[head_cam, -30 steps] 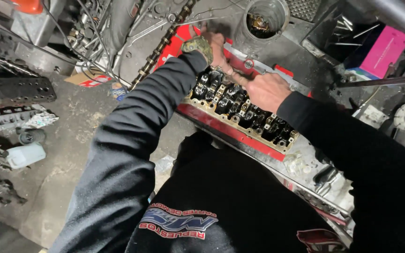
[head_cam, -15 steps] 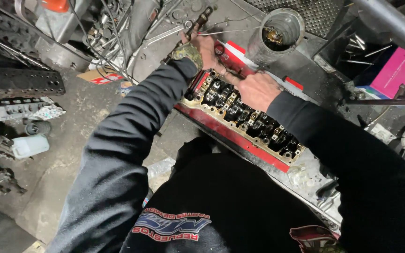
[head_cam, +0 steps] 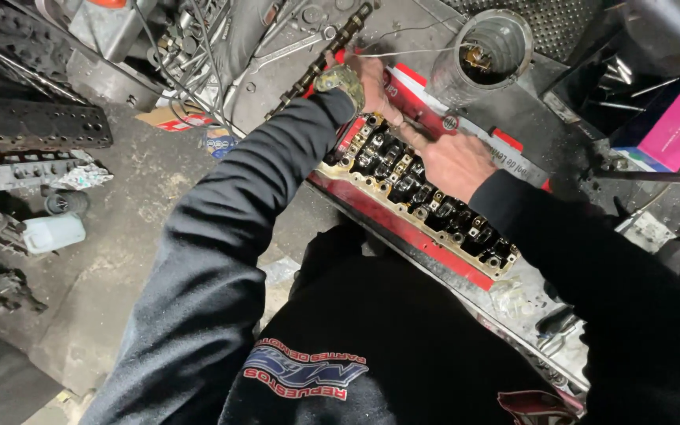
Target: The person uses a power impact wrench to remove bolts from a cylinder head placed on a workbench. They then use a screwdriver to pry out and remove the camshaft and other internal components, placing them into a container.
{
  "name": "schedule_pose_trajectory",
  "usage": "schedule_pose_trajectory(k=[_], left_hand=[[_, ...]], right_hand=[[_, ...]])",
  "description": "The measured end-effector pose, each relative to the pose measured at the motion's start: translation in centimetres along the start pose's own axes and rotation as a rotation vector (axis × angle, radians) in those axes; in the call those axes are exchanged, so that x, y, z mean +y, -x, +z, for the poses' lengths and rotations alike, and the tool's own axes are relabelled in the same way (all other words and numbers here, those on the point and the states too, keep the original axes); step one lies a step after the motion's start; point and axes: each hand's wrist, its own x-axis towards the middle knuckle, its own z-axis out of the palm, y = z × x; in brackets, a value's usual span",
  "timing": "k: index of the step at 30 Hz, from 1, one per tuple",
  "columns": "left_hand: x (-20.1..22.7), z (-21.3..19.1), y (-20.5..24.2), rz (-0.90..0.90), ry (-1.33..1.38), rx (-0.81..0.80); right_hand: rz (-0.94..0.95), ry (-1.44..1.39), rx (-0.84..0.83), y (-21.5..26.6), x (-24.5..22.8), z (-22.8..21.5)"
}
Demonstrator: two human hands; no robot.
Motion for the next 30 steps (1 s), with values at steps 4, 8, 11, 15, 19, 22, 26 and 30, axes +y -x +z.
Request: schedule_pose_trajectory(k=[4,8,11,15,19,22,26,30], left_hand=[[1.3,-3.7,3.8,-0.144,0.089,-0.089],[-2.6,-2.2,1.3,-0.216,-0.051,0.046],[-1.4,-1.3,2.1,-0.196,0.024,0.061],[-1.2,-4.0,3.5,-0.32,0.109,-0.021],[-2.4,-1.5,1.6,-0.293,0.119,0.047],[-4.1,0.9,-0.5,-0.174,0.049,0.178],[-2.8,-2.1,2.8,-0.299,0.375,0.11],[-3.7,1.3,1.3,-0.268,0.511,0.249]], right_hand=[[0.026,-0.054,-0.052,-1.5,-0.7,0.7],[0.012,0.027,0.088,-4.3,-0.6,0.5],[0.036,-0.005,0.039,-3.1,-1.0,0.0],[0.06,-0.05,-0.095,-5.5,-0.9,-1.2],[0.087,-0.067,-0.045,-5.1,-1.0,-1.0],[0.049,-0.038,-0.043,-5.7,-1.0,-1.2],[0.035,-0.011,0.012,-6.5,-0.6,-1.7],[-0.043,0.028,0.001,-7.2,0.1,-1.8]])
